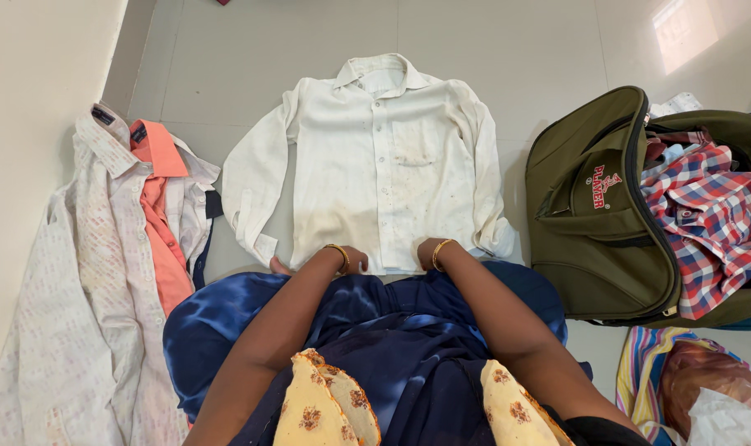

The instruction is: The person sits on the floor and buttons a white shirt that is laid out flat. They start from the bottom and work their way up, fastening each button. After buttoning the shirt, they pick it up and place it on a pile of other clothes to the left.

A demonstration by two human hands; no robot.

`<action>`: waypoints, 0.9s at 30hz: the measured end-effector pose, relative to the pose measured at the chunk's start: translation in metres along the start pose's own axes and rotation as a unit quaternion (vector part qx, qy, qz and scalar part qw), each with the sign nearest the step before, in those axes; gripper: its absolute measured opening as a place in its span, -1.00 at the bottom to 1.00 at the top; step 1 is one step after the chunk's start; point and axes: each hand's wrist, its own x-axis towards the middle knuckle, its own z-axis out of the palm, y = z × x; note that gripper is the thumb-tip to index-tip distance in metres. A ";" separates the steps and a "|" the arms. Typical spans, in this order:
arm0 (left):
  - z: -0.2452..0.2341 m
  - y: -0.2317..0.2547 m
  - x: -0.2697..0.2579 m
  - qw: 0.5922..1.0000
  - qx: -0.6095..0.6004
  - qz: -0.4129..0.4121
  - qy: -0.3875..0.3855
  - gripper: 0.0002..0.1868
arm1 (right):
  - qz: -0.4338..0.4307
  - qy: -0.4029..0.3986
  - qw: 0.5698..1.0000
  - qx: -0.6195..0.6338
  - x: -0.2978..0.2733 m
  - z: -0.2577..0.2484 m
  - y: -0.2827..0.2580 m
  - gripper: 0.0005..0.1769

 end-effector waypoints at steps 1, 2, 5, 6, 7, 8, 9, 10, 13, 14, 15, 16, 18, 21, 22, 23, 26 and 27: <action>0.004 -0.001 0.007 1.000 0.008 0.022 0.004 -0.51 | -0.006 0.011 1.000 0.003 -0.002 0.000 0.000 -0.71; 0.008 -0.004 0.013 0.999 0.016 0.043 0.008 -0.51 | -0.013 0.023 1.000 0.006 -0.005 -0.002 -0.001 -0.70; 0.013 -0.011 0.023 0.998 0.010 0.036 0.053 -0.53 | -0.020 0.047 0.999 0.010 -0.018 -0.010 -0.005 -0.59; 0.011 -0.011 0.022 0.996 0.002 0.034 0.082 -0.52 | -0.019 0.054 0.998 0.011 -0.025 -0.017 -0.006 -0.54; 0.008 -0.010 0.018 0.993 -0.006 0.032 0.110 -0.52 | -0.011 0.078 0.996 0.049 -0.031 -0.023 -0.008 -0.51; 0.004 -0.007 0.012 0.990 -0.015 0.030 0.139 -0.51 | -0.002 0.101 0.991 0.085 -0.037 -0.029 -0.009 -0.48; 0.000 -0.003 0.005 0.987 -0.037 0.023 0.154 -0.51 | 0.006 0.124 0.985 0.121 -0.041 -0.035 -0.010 -0.45; -0.004 0.002 -0.002 0.984 -0.058 0.016 0.170 -0.52 | -0.006 0.146 0.981 0.130 -0.044 -0.043 -0.012 -0.43; -0.014 0.010 -0.010 0.969 -0.087 0.023 0.231 -0.51 | -0.032 0.204 0.965 0.162 -0.050 -0.065 -0.025 -0.41; -0.013 0.010 -0.008 0.963 -0.093 0.031 0.252 -0.50 | -0.033 0.217 0.960 0.176 -0.051 -0.072 -0.033 -0.43; -0.012 0.010 -0.003 0.956 -0.100 0.027 0.274 -0.53 | -0.035 0.230 0.954 0.190 -0.052 -0.077 -0.041 -0.45; -0.012 0.008 0.005 0.948 -0.107 0.023 0.298 -0.56 | -0.016 0.235 0.950 0.205 -0.052 -0.083 -0.050 -0.45; -0.013 0.003 0.024 0.930 -0.131 0.010 0.343 -0.63 | 0.019 0.247 0.941 0.233 -0.050 -0.091 -0.066 -0.47; -0.016 -0.002 0.053 0.899 -0.187 -0.012 0.395 -0.70 | 0.059 0.334 0.904 0.260 -0.040 -0.087 -0.080 -0.54; -0.018 -0.001 0.064 0.890 -0.212 -0.013 0.403 -0.69 | 0.060 0.340 0.902 0.261 -0.035 -0.083 -0.079 -0.55; -0.019 -0.001 0.071 0.880 -0.237 -0.014 0.412 -0.69 | 0.061 0.345 0.899 0.262 -0.028 -0.079 -0.076 -0.55; -0.018 -0.005 0.079 0.879 -0.270 0.043 0.390 -0.63 | 0.018 0.300 0.908 0.291 -0.007 -0.073 -0.053 -0.50; -0.018 -0.009 0.079 0.877 -0.306 0.044 0.369 -0.60 | -0.005 0.275 0.912 0.303 0.000 -0.074 -0.045 -0.48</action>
